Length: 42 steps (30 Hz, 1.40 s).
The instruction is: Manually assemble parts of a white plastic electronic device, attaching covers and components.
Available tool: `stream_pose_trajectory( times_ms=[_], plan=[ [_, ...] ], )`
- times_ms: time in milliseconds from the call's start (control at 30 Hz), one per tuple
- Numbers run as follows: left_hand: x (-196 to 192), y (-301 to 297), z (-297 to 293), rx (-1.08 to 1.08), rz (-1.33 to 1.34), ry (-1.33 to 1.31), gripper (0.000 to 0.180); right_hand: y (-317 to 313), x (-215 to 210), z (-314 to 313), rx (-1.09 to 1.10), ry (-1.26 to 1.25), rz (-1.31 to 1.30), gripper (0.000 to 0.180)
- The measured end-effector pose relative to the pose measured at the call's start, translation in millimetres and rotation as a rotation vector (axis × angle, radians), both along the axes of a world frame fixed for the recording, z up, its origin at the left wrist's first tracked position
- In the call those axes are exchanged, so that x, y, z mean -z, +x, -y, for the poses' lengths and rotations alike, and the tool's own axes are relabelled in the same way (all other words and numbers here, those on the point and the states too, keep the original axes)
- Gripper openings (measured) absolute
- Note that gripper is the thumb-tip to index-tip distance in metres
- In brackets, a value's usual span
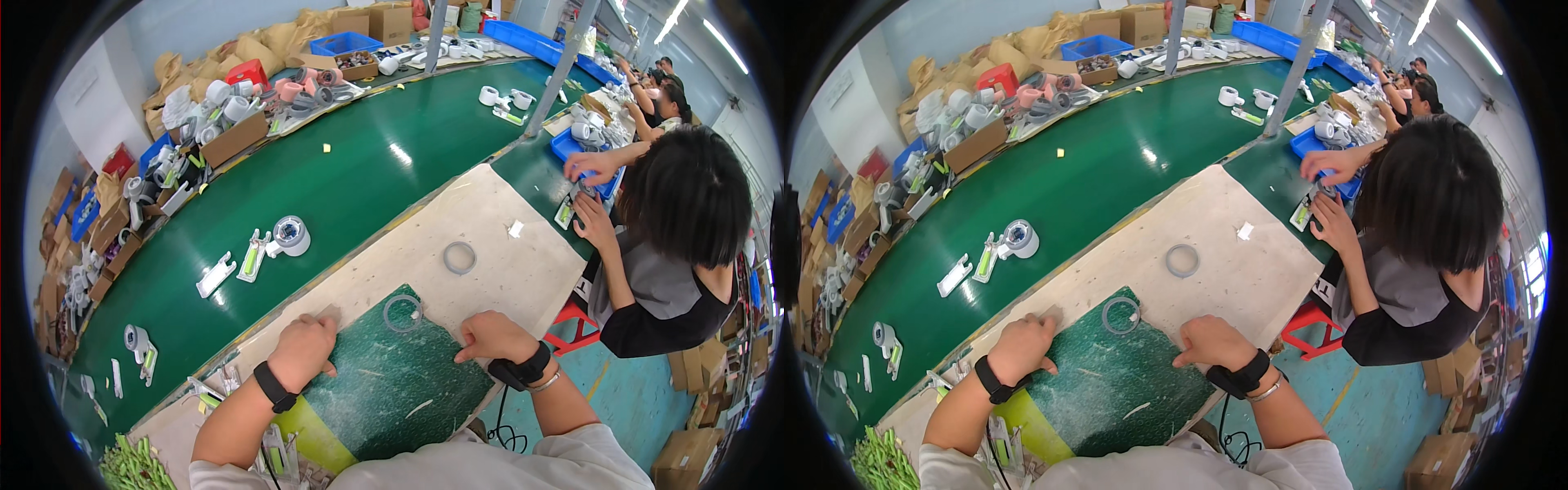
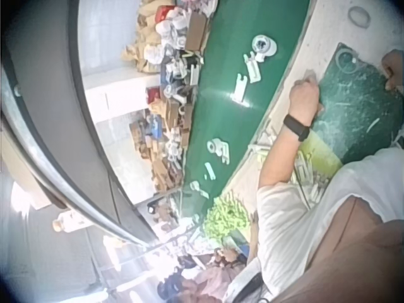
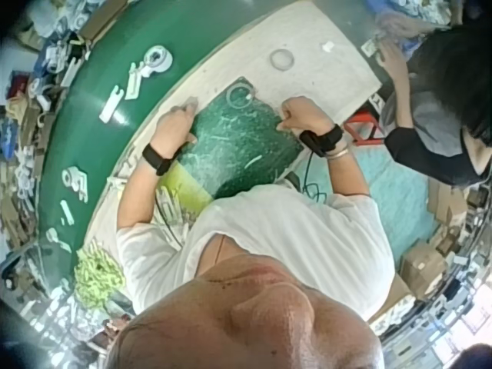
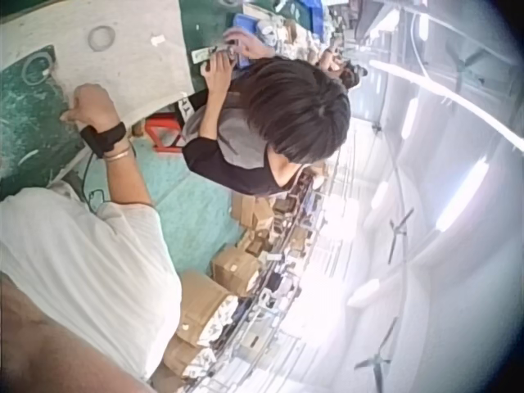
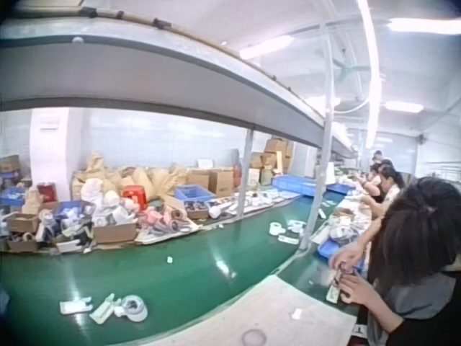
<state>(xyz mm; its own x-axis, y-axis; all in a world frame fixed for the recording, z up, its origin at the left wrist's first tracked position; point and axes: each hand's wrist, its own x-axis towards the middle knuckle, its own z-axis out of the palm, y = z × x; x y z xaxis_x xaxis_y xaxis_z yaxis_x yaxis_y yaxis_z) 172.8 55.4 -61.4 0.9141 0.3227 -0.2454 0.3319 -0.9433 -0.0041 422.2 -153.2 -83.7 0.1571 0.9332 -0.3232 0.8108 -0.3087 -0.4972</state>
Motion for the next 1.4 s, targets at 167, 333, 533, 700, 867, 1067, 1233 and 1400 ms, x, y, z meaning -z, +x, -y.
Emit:
stream_pose_trajectory(
  times_ms=[167,333,533,700,867,1067,1233,1400],
  plan=[
    [-1,14,2,-0.031,0.025,-0.062,0.061,8,-2,3,-0.004,0.05,0.002,0.039],
    [2,0,-11,-0.088,0.092,-0.158,0.049,-3,-5,-22,0.026,-0.045,-0.049,0.039],
    [30,18,-1,-0.15,0.022,-0.119,0.013,14,30,5,0.053,-0.041,0.095,0.036],
    [98,79,-17,-0.116,-0.307,-0.126,0.022,-24,-22,9,0.031,-0.024,-0.079,0.023],
    [141,101,-54,-0.135,-0.598,-0.157,0.034,-11,-15,7,-0.116,0.034,-0.017,0.023],
    [67,91,-27,0.064,-0.363,-0.126,0.041,13,-13,18,-0.04,0.059,-0.001,0.023],
    [19,18,-11,0.032,-0.097,-0.119,0.051,4,0,8,-0.057,0.07,-0.003,0.025],
    [-82,13,-8,0.2,0.516,-0.369,0.047,50,39,13,0.053,0.171,0.081,0.035]
  ],
)
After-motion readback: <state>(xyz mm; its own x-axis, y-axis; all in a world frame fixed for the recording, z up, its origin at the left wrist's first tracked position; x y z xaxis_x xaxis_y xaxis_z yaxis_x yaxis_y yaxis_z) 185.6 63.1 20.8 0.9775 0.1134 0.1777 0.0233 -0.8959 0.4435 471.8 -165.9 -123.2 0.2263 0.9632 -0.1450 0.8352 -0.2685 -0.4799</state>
